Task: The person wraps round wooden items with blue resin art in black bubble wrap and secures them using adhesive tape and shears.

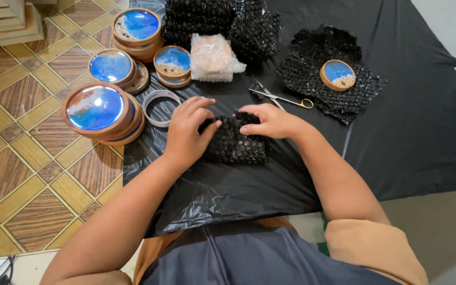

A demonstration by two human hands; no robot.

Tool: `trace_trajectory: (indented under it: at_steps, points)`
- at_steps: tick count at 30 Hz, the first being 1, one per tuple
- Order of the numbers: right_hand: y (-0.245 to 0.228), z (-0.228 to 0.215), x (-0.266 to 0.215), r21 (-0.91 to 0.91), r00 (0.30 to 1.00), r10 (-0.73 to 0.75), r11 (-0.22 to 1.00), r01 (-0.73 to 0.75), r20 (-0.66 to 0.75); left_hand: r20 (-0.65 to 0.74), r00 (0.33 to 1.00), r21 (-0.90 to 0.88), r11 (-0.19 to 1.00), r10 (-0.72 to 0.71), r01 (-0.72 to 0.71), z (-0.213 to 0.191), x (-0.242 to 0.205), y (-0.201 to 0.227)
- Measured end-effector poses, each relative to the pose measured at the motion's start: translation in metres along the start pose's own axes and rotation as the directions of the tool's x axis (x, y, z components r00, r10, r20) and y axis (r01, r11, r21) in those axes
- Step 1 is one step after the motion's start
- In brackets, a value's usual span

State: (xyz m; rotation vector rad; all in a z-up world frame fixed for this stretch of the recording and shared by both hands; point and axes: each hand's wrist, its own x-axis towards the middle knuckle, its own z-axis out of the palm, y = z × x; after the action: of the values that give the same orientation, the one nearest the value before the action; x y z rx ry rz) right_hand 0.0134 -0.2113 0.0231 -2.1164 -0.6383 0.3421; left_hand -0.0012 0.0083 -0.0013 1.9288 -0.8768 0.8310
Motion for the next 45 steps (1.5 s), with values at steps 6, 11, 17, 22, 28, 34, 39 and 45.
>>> trace_trajectory:
  at_steps: [6, 11, 17, 22, 28, 34, 39, 45]
  points:
    - [0.011, 0.012, 0.007, -0.115, 1.0, -0.027, 0.993, 0.026, -0.002, 0.105, 0.984, 0.155, 0.98, -0.143, 0.126, 0.012, -0.016, -0.029]
    - [0.016, 0.019, 0.011, -0.216, 0.988, -0.129, 0.971, 0.108, -0.089, 0.155, 0.981, 0.305, 0.95, -0.116, 0.064, 0.015, -0.017, -0.03]
    - [0.026, 0.026, 0.017, -0.418, 0.903, -0.354, 0.878, 0.232, -0.242, 0.177, 0.977, 0.392, 0.919, -0.117, 0.039, 0.018, -0.02, -0.031]
    - [0.031, 0.034, 0.02, -0.336, 0.917, -0.287, 0.923, 0.187, -0.278, 0.177, 0.976, 0.387, 0.921, -0.127, 0.049, 0.019, -0.02, -0.031]
    - [0.016, 0.037, 0.019, -0.618, 0.867, -0.402, 0.772, 0.149, -0.294, 0.155, 0.982, 0.372, 0.927, -0.104, 0.039, 0.02, -0.021, -0.032]
    - [0.012, 0.053, 0.014, -0.68, 0.868, -0.407, 0.724, 0.116, -0.285, 0.166, 0.98, 0.42, 0.907, -0.112, 0.033, 0.023, -0.024, -0.037]
    - [0.002, 0.046, 0.011, -0.394, 0.929, -0.237, 0.912, 0.112, -0.284, 0.118, 0.989, 0.384, 0.923, -0.083, 0.032, 0.021, -0.022, -0.031]
    - [-0.009, 0.042, 0.007, -0.352, 0.954, -0.141, 0.935, 0.04, -0.267, 0.035, 0.997, 0.273, 0.96, -0.068, 0.055, 0.017, -0.014, -0.022]
